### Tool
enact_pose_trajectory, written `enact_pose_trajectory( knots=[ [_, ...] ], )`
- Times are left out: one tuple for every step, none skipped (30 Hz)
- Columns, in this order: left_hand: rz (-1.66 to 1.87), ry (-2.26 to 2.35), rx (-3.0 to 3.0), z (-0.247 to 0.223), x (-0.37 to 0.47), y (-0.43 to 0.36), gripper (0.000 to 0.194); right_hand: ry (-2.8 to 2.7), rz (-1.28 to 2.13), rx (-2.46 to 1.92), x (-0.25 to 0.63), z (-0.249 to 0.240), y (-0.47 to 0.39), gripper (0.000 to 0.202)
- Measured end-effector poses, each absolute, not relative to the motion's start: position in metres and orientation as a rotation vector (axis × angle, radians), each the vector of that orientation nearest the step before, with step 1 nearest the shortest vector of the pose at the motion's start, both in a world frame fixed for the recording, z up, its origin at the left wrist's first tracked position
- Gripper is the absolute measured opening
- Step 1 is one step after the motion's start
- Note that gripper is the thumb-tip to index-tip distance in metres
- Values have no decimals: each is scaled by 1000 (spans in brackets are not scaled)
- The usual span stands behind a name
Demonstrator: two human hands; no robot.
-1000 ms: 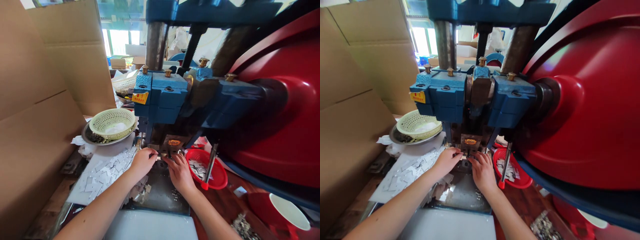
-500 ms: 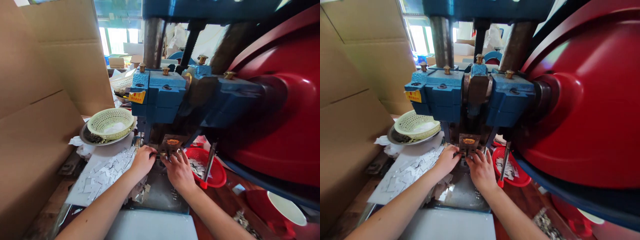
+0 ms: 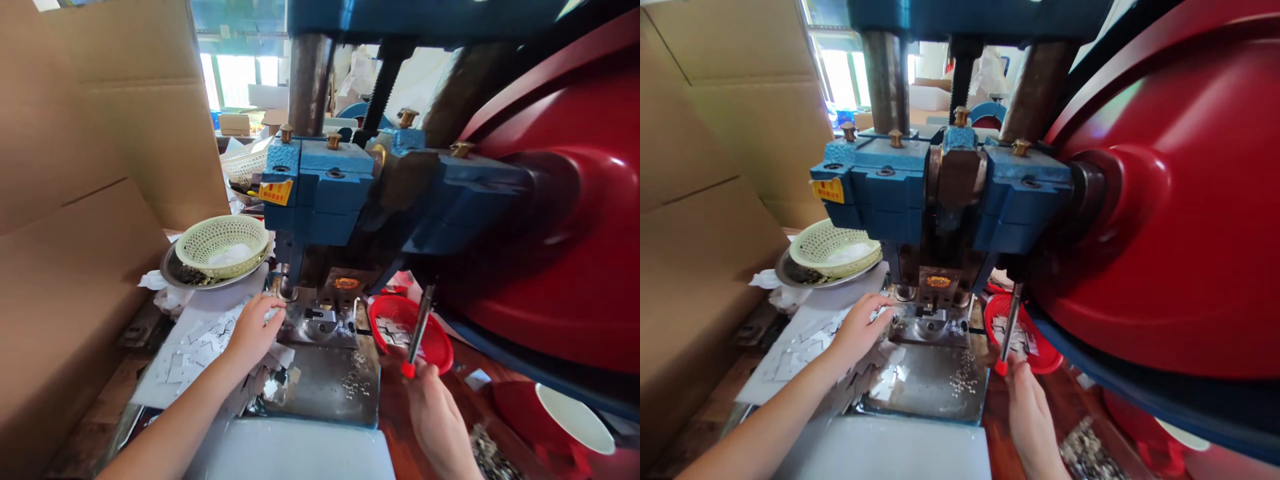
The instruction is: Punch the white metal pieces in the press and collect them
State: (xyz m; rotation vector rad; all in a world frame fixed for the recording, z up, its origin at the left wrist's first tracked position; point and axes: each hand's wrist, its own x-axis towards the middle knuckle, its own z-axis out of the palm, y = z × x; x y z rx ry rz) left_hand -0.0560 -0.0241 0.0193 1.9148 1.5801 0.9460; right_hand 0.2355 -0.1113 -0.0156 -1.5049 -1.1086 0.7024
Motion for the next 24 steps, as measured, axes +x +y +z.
enact_pose_trajectory(
  knots=[
    [937,1580,1911,19,-60,-29,17,-1111,732,-1491,238,-14,-117,47],
    [929,1582,1907,18,-64,-34,17,-1126,761,-1487,239,-14,-121,47],
    [920,1590,1901,18,-67,-39,17,-1145,787,-1493,240,-13,-122,46],
    [910,1600,1897,17,-70,-44,17,-1149,789,-1511,239,-14,-122,46],
    [897,1612,1895,16,-72,-49,17,-1133,777,-1534,238,-16,-120,48],
    [880,1623,1896,15,-75,-53,18,-1105,767,-1551,237,-18,-117,52],
    [860,1631,1902,14,-78,-57,18,-1076,774,-1549,236,-22,-114,55],
    [839,1634,1911,13,-81,-61,19,-1051,802,-1518,234,-26,-112,59],
    [816,1633,1925,12,-84,-65,19,-1036,851,-1461,232,-29,-110,63],
    [795,1630,1940,10,-88,-68,19,-1023,903,-1396,229,-32,-108,66],
    [772,1624,1958,9,-92,-71,19,-1014,945,-1348,227,-34,-106,68],
    [752,1617,1978,8,-95,-73,19,-1009,960,-1340,224,-34,-103,67],
    [733,1607,1998,7,-98,-75,19,-1015,953,-1373,221,-33,-99,63],
    [713,1599,2015,7,-101,-76,19,-1043,926,-1436,217,-31,-93,57],
    [690,1591,2031,7,-102,-76,19,-1096,883,-1506,213,-27,-86,50],
    [662,1584,2045,8,-103,-77,18,-1174,835,-1559,208,-23,-77,45],
    [630,1576,2061,9,-103,-76,19,-1268,787,-1581,203,-19,-67,43],
    [593,1563,2082,11,-101,-76,19,-1359,728,-1583,198,-15,-57,42],
    [550,1543,2111,12,-99,-75,19,-1447,674,-1586,193,-12,-47,41],
    [506,1519,2147,14,-97,-74,18,-1519,633,-1595,187,-10,-37,39],
    [463,1494,2188,15,-94,-73,18,-1567,611,-1608,183,-8,-30,37],
    [423,1471,2228,16,-91,-72,17,-1581,612,-1623,179,-7,-24,34],
    [383,1454,2266,16,-88,-71,16,-1566,629,-1634,176,-7,-20,31],
    [348,1449,2297,16,-85,-70,16,-1532,652,-1640,175,-6,-18,28]
  ],
)
